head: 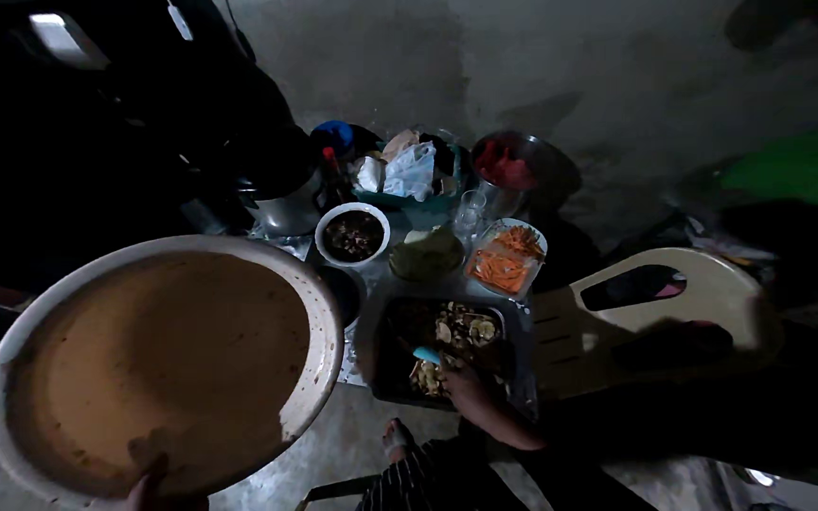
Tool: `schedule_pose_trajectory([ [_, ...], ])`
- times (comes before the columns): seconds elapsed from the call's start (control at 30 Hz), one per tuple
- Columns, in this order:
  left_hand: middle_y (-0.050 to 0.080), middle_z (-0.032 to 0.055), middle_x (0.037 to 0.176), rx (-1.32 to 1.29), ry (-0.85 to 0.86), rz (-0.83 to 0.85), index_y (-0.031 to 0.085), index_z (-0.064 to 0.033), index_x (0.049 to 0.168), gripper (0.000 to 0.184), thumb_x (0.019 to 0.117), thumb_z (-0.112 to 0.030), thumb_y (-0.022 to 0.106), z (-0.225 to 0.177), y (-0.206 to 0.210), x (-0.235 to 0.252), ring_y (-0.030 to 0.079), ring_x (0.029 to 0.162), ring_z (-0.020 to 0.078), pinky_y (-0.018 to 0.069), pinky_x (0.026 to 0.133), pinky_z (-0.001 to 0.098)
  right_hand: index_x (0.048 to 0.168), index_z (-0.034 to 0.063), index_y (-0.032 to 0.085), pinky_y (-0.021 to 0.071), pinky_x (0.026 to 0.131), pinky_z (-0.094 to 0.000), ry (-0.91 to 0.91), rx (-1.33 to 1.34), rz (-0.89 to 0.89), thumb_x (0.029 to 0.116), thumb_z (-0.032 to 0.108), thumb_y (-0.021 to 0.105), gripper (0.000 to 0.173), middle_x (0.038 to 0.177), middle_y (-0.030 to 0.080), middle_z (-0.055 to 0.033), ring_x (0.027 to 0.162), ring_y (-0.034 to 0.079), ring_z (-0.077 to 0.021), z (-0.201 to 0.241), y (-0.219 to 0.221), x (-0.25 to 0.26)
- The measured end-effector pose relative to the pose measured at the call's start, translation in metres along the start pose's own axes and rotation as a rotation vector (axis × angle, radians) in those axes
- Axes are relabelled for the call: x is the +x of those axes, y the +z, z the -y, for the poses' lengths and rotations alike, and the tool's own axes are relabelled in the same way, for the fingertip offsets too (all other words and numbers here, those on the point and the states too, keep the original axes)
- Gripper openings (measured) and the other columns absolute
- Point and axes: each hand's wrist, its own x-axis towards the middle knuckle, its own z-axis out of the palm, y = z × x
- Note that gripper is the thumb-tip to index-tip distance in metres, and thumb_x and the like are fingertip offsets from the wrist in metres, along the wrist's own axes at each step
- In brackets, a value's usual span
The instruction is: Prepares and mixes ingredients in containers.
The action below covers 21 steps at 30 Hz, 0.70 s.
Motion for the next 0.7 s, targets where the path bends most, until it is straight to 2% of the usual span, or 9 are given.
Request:
schedule_pose_trajectory([
  [0.07, 0.067, 0.0039, 0.108, 0.001, -0.016, 0.002, 0.046, -0.0039, 0.132, 0.027, 0.1048, -0.009, 0.044, 0.006, -0.006, 0.004, 0.068, 0.098, 0.0121, 0.0603, 0.086, 0.0356, 0.159, 0.013, 0.037, 0.0519, 0.1, -0.0593, -0.048, 0.026, 0.047, 0.098, 0.005, 0.057, 0.064, 0.151, 0.045, -0.0264, 0.126, 0.057, -0.0451, 0.012, 0.011, -0.002],
  [0.13, 0.068, 0.0031, 0.108, 0.016, -0.022, -0.003, 0.05, -0.0066, 0.129, 0.027, 0.1028, -0.012, 0.048, 0.012, -0.011, 0.007, 0.069, 0.098, 0.0129, 0.0609, 0.086, 0.0372, 0.158, 0.0124, 0.038, 0.051, 0.101, -0.0593, -0.083, 0.01, 0.056, 0.0974, 0.004, 0.057, 0.064, 0.15, 0.046, -0.0263, 0.128, 0.056, -0.0448, 0.017, 0.018, -0.004],
  [0.23, 0.069, 0.0034, 0.105, 0.014, -0.015, 0.002, 0.05, -0.0061, 0.126, 0.024, 0.1029, -0.011, 0.048, 0.014, -0.01, 0.008, 0.07, 0.096, 0.0135, 0.0618, 0.084, 0.0382, 0.159, 0.0172, 0.039, 0.0528, 0.098, -0.0584, -0.047, -0.009, 0.02, 0.0994, 0.008, 0.056, 0.063, 0.144, 0.051, -0.0242, 0.123, 0.059, -0.0432, 0.016, -0.001, -0.005],
  [0.3, 0.07, 0.0043, 0.105, -0.005, -0.012, -0.001, 0.051, -0.0054, 0.126, 0.024, 0.1022, -0.009, 0.049, 0.015, -0.009, 0.006, 0.071, 0.095, 0.0139, 0.0622, 0.083, 0.0383, 0.16, 0.0186, 0.038, 0.0522, 0.099, -0.0585, 0.013, -0.004, -0.04, 0.0999, 0.014, 0.059, 0.063, 0.146, 0.052, -0.0238, 0.124, 0.059, -0.0429, 0.011, -0.018, 0.009],
  [0.37, 0.07, 0.0029, 0.104, 0.0, -0.018, -0.015, 0.052, -0.0065, 0.125, 0.023, 0.1034, -0.011, 0.049, 0.014, -0.006, 0.004, 0.071, 0.094, 0.0125, 0.062, 0.083, 0.0372, 0.16, 0.0169, 0.037, 0.0518, 0.099, -0.0581, 0.047, -0.014, -0.091, 0.0999, 0.011, 0.057, 0.063, 0.147, 0.05, -0.025, 0.125, 0.059, -0.0436, 0.007, -0.029, 0.026],
  [0.47, 0.069, 0.0041, 0.104, -0.002, -0.013, -0.012, 0.051, -0.0053, 0.126, 0.023, 0.1032, -0.008, 0.048, 0.013, 0.0, 0.003, 0.07, 0.095, 0.0135, 0.0616, 0.084, 0.0374, 0.161, 0.0137, 0.034, 0.0482, 0.104, -0.0613, 0.022, -0.043, -0.06, 0.0996, 0.008, 0.056, 0.065, 0.151, 0.046, -0.0273, 0.13, 0.054, -0.0473, 0.004, -0.018, 0.038],
  [0.53, 0.068, 0.0039, 0.102, 0.005, -0.021, -0.034, 0.049, -0.0035, 0.124, 0.021, 0.1036, -0.005, 0.046, 0.007, 0.012, -0.003, 0.07, 0.093, 0.0123, 0.0616, 0.082, 0.0352, 0.162, 0.0133, 0.031, 0.0476, 0.105, -0.0613, -0.008, -0.043, -0.034, 0.1006, 0.008, 0.056, 0.066, 0.152, 0.044, -0.0265, 0.131, 0.053, -0.0469, 0.004, -0.005, 0.029],
  [0.63, 0.067, 0.0043, 0.103, 0.006, -0.015, -0.039, 0.049, -0.0017, 0.126, 0.023, 0.1033, -0.005, 0.047, 0.005, 0.019, -0.006, 0.069, 0.093, 0.0123, 0.0611, 0.083, 0.0348, 0.16, 0.0144, 0.035, 0.0518, 0.1, -0.0591, -0.043, -0.026, -0.034, 0.1007, 0.009, 0.055, 0.063, 0.149, 0.048, -0.0253, 0.127, 0.057, -0.0449, 0.0, 0.003, -0.001],
  [0.7, 0.069, 0.0043, 0.103, 0.005, 0.001, -0.025, 0.05, -0.0026, 0.126, 0.024, 0.1023, -0.005, 0.047, 0.009, 0.017, -0.004, 0.07, 0.094, 0.0129, 0.0615, 0.083, 0.0358, 0.161, 0.0183, 0.035, 0.0502, 0.101, -0.0592, -0.019, -0.03, 0.009, 0.0997, 0.009, 0.057, 0.066, 0.151, 0.046, -0.024, 0.131, 0.053, -0.0441, -0.002, -0.002, -0.021],
])
